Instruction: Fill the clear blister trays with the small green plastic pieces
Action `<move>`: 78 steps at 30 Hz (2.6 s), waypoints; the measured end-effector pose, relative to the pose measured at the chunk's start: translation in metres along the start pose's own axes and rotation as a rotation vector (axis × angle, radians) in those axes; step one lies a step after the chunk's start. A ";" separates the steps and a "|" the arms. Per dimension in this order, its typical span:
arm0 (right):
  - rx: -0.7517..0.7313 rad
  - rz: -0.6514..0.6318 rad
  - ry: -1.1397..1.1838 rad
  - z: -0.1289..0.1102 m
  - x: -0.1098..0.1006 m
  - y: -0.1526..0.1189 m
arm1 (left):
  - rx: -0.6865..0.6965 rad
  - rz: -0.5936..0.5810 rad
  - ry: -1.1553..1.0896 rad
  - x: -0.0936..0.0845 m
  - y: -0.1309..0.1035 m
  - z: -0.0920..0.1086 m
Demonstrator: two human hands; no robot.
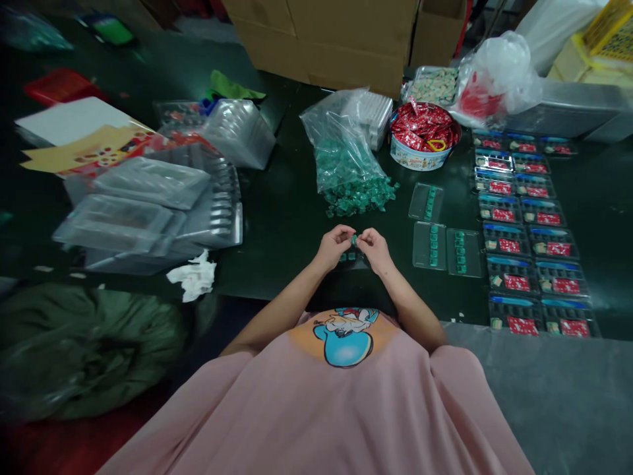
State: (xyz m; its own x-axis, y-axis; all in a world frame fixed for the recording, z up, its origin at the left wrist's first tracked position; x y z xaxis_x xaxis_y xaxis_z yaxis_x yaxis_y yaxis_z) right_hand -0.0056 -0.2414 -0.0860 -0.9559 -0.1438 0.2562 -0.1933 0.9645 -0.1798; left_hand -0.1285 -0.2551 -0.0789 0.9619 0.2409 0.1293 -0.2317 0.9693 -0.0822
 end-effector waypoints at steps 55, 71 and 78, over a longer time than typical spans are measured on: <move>-0.152 0.042 -0.406 0.003 -0.051 -0.013 | 0.486 -0.321 0.906 0.020 -0.029 -0.012; -0.317 0.133 -0.751 -0.010 -0.067 0.000 | 0.554 -0.454 1.212 0.047 -0.028 -0.016; -0.317 0.118 -0.785 -0.002 -0.071 0.000 | 0.550 -0.439 1.111 0.052 -0.023 -0.012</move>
State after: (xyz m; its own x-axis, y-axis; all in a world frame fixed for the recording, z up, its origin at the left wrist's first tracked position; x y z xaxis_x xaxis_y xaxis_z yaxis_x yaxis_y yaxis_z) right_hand 0.0627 -0.2308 -0.1022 -0.8648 -0.0372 -0.5007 -0.1234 0.9824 0.1401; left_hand -0.0715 -0.2659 -0.0825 0.5168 -0.0099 -0.8561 0.3538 0.9130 0.2030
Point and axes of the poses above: each hand's wrist, its own y-axis towards the middle knuckle, its own x-axis out of the palm, z = x × y, the point moved 8 cm from there along y, towards the middle knuckle, and after that the axes turned 6 degrees about z, right-handed, at the moved point
